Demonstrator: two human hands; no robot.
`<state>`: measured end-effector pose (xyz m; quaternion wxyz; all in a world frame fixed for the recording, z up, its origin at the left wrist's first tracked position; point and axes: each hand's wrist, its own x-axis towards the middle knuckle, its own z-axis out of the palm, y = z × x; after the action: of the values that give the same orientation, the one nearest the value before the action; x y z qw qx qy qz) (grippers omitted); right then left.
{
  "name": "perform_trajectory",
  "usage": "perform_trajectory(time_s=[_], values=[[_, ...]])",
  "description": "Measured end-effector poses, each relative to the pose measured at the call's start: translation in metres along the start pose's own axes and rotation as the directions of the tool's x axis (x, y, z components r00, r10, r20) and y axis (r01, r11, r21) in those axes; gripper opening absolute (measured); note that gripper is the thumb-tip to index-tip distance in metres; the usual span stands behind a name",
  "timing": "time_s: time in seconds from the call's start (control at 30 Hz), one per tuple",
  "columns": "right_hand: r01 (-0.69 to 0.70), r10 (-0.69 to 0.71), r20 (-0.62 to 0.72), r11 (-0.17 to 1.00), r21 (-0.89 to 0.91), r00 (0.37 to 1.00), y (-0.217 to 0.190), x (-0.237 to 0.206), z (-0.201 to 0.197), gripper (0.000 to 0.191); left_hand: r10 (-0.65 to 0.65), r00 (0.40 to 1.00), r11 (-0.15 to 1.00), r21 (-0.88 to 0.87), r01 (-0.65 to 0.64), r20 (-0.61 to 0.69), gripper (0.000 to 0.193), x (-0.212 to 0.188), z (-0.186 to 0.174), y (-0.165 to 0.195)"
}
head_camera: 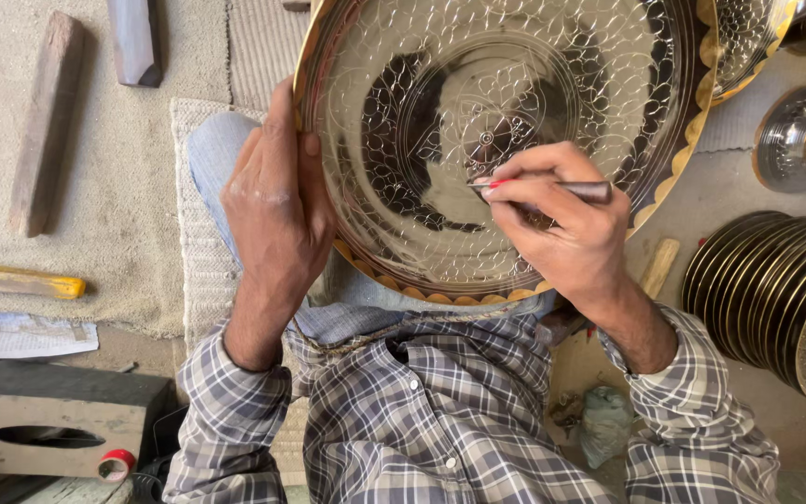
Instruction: The person sits on the floor with a decorative brass tray on their lap and engraves floral patterns into its surface, holding a chisel against the metal and striking it with a wooden mallet. They reposition the tray, wipe it with a cloth, and continue chasing the design across different areas of the surface.
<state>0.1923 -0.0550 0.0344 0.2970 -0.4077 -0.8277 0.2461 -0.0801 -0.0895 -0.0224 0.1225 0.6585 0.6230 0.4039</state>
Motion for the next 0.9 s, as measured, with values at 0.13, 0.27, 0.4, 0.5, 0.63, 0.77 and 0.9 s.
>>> perform_trajectory(time_s=[0.13, 0.27, 0.4, 0.5, 0.63, 0.77, 0.9], values=[[-0.011, 0.01, 0.012, 1.0, 0.026, 1.0, 0.005, 0.001, -0.001, 0.016, 0.026, 0.999, 1.0, -0.003, -0.026, -0.022, 0.034, -0.003, 0.004, -0.003], [0.03, -0.032, 0.052, 0.999, 0.038, 0.998, 0.013, 0.004, -0.004, 0.015, 0.031, 0.999, 0.999, -0.007, -0.032, -0.023, 0.036, -0.001, 0.005, -0.005], [0.031, -0.034, 0.062, 0.998, 0.049, 0.997, 0.014, 0.005, -0.004, 0.015, 0.011, 1.0, 1.0, 0.022, -0.011, -0.003, 0.039, 0.005, 0.005, -0.009], [0.065, -0.065, 0.05, 0.998, 0.015, 0.997, 0.013, 0.007, -0.002, 0.016, 0.04, 0.999, 0.999, 0.033, -0.04, -0.013, 0.038, 0.008, 0.004, -0.011], [0.073, -0.074, 0.032, 0.997, 0.023, 0.997, 0.012, 0.009, -0.001, 0.017, 0.059, 0.998, 0.998, 0.018, -0.059, -0.021, 0.034, 0.009, 0.005, -0.011], [0.075, -0.076, 0.032, 0.997, 0.028, 0.997, 0.012, 0.008, -0.001, 0.018, 0.076, 0.997, 0.997, 0.015, -0.075, -0.022, 0.037, 0.008, 0.004, -0.012], [0.085, -0.086, 0.032, 0.996, 0.023, 0.996, 0.014, 0.006, -0.001, 0.018, 0.059, 0.998, 0.998, 0.035, -0.059, -0.013, 0.04, 0.007, 0.006, -0.014]])
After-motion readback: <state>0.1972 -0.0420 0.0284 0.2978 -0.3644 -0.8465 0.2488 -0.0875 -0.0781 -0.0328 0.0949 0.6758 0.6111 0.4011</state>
